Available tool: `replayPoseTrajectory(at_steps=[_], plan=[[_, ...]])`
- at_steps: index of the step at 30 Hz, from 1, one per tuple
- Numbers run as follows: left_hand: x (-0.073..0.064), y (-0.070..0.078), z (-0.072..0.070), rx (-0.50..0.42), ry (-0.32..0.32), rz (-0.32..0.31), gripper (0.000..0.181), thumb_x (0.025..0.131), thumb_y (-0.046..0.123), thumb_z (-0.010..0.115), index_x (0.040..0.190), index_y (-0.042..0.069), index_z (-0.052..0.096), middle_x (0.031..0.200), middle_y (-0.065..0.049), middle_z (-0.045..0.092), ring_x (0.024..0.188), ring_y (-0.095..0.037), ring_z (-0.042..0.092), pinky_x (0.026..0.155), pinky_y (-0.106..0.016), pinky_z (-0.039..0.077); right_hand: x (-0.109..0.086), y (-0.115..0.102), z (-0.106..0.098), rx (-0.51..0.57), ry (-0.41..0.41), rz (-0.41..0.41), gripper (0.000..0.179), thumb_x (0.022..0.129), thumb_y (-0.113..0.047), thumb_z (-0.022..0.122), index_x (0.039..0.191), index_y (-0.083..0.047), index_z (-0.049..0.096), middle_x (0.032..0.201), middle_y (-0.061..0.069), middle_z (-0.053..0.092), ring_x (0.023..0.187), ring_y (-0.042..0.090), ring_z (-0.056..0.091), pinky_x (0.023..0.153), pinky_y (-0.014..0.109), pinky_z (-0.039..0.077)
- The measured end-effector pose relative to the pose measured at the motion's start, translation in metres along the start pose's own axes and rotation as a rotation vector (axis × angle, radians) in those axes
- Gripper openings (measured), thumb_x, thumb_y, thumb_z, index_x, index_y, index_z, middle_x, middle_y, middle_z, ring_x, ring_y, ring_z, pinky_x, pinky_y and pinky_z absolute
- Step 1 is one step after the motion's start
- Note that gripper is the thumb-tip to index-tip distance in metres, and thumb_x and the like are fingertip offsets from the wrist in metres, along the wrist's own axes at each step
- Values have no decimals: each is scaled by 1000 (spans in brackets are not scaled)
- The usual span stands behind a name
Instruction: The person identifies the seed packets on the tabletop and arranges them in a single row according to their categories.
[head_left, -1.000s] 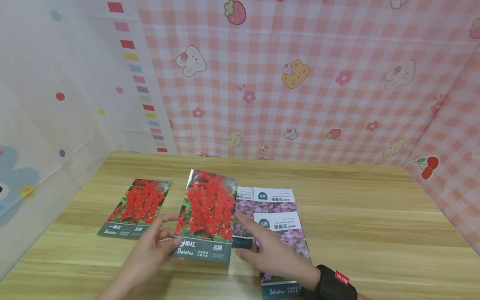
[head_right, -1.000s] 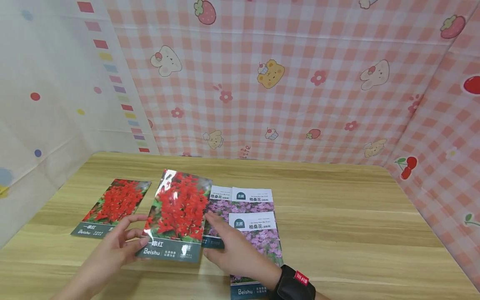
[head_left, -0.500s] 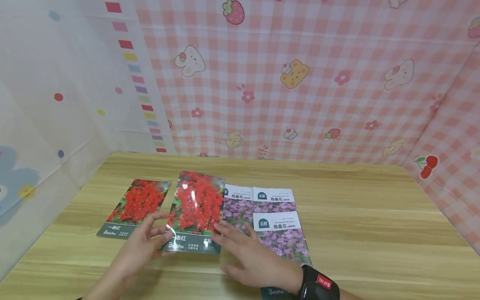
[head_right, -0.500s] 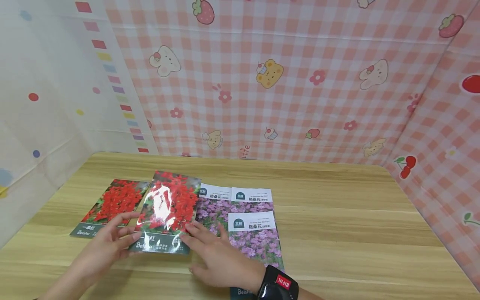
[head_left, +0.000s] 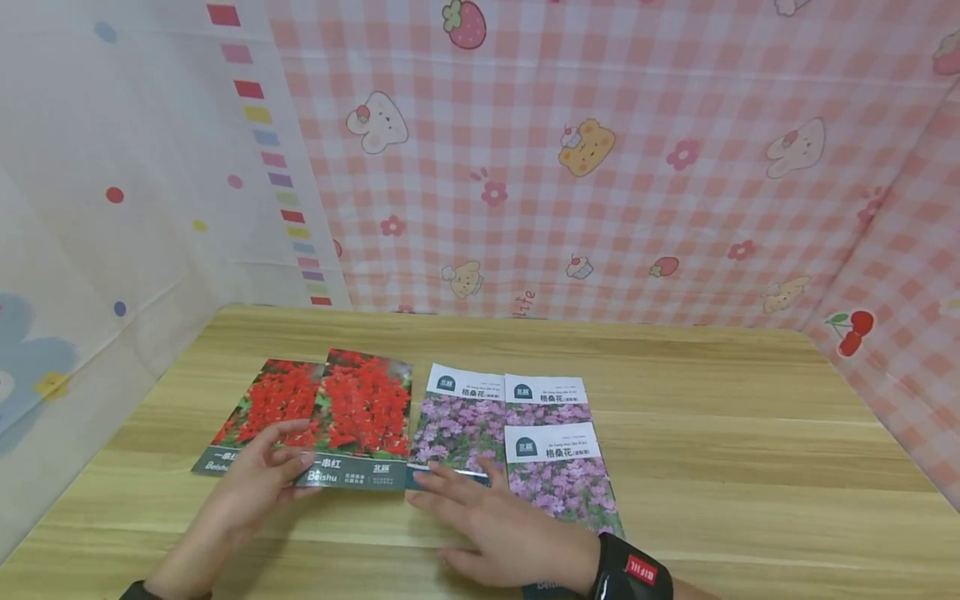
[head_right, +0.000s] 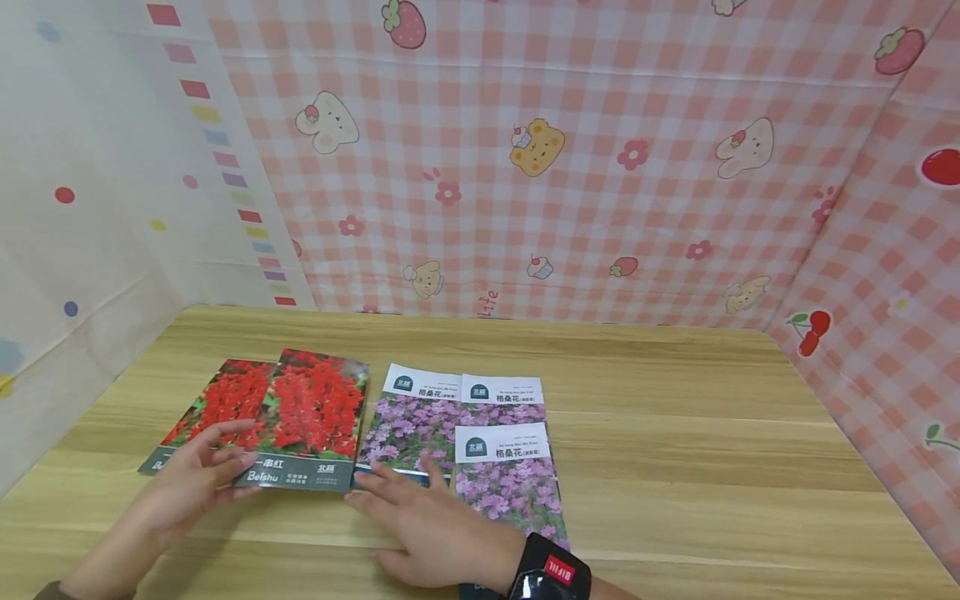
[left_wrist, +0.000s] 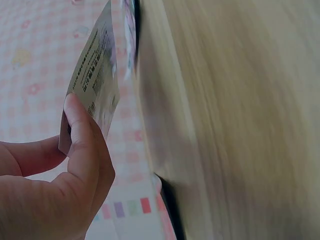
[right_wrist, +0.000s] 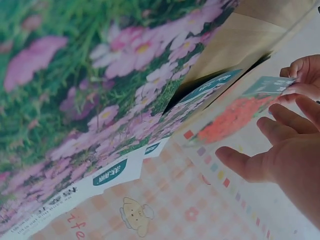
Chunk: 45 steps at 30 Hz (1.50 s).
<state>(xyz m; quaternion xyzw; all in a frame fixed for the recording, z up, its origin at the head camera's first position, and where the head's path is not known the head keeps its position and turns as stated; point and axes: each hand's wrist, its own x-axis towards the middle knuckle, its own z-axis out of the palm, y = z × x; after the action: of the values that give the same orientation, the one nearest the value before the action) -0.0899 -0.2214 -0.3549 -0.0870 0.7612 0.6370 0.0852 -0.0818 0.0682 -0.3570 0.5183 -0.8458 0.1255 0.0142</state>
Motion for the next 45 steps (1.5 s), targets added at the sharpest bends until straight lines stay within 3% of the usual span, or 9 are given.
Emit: replayPoseTrajectory(at_steps=[7, 17, 21, 26, 32, 39, 45], plan=[[6, -6, -10, 11, 5, -17, 49, 92, -8, 43, 137, -7, 25, 92, -11, 56, 80, -12, 58, 72, -34, 53, 2, -3, 1, 7, -56, -15, 58, 90, -33, 57, 140, -13, 36, 147, 4, 27, 135, 18, 22, 97, 62, 25], [8, -6, -12, 20, 28, -61, 52, 92, -1, 48, 137, -9, 25, 94, -11, 57, 78, -11, 59, 73, -30, 53, 3, -5, 4, 23, -87, -22, 57, 91, -35, 54, 141, -14, 36, 148, 5, 25, 135, 18, 20, 98, 61, 26], [8, -6, -11, 87, 20, -36, 52, 92, 1, 49, 137, -10, 25, 108, -23, 53, 88, -14, 58, 76, -30, 52, 4, -4, 6, 43, -106, -48, 57, 91, -33, 54, 141, -14, 35, 148, 5, 25, 135, 18, 20, 98, 60, 25], [6, -4, -10, 188, 15, -3, 50, 93, 6, 50, 134, -12, 30, 128, -34, 40, 110, -34, 50, 81, -32, 50, 4, -4, 7, 63, -152, -80, 55, 92, -35, 53, 141, -17, 35, 148, 2, 26, 135, 15, 19, 102, 56, 24], [5, -3, -9, 308, 25, 41, 45, 93, 10, 52, 130, -11, 40, 130, -30, 42, 114, -38, 47, 81, -34, 50, 5, -6, 8, 94, -199, -86, 49, 93, -38, 49, 139, -21, 39, 146, -1, 29, 135, 13, 18, 104, 53, 23], [2, 1, -7, 409, 49, 29, 44, 94, 17, 52, 129, -7, 45, 128, -27, 46, 116, -42, 44, 87, -45, 46, 6, -9, 9, 58, -231, -140, 49, 93, -34, 51, 138, -20, 39, 146, -1, 29, 136, 15, 18, 103, 54, 24], [-1, 4, -4, 498, 66, 27, 44, 93, 24, 53, 127, -4, 49, 126, -25, 49, 117, -44, 42, 87, -53, 42, 5, -9, 9, 60, -257, -163, 55, 93, -43, 46, 141, -20, 34, 148, 0, 26, 136, 14, 15, 104, 53, 22]])
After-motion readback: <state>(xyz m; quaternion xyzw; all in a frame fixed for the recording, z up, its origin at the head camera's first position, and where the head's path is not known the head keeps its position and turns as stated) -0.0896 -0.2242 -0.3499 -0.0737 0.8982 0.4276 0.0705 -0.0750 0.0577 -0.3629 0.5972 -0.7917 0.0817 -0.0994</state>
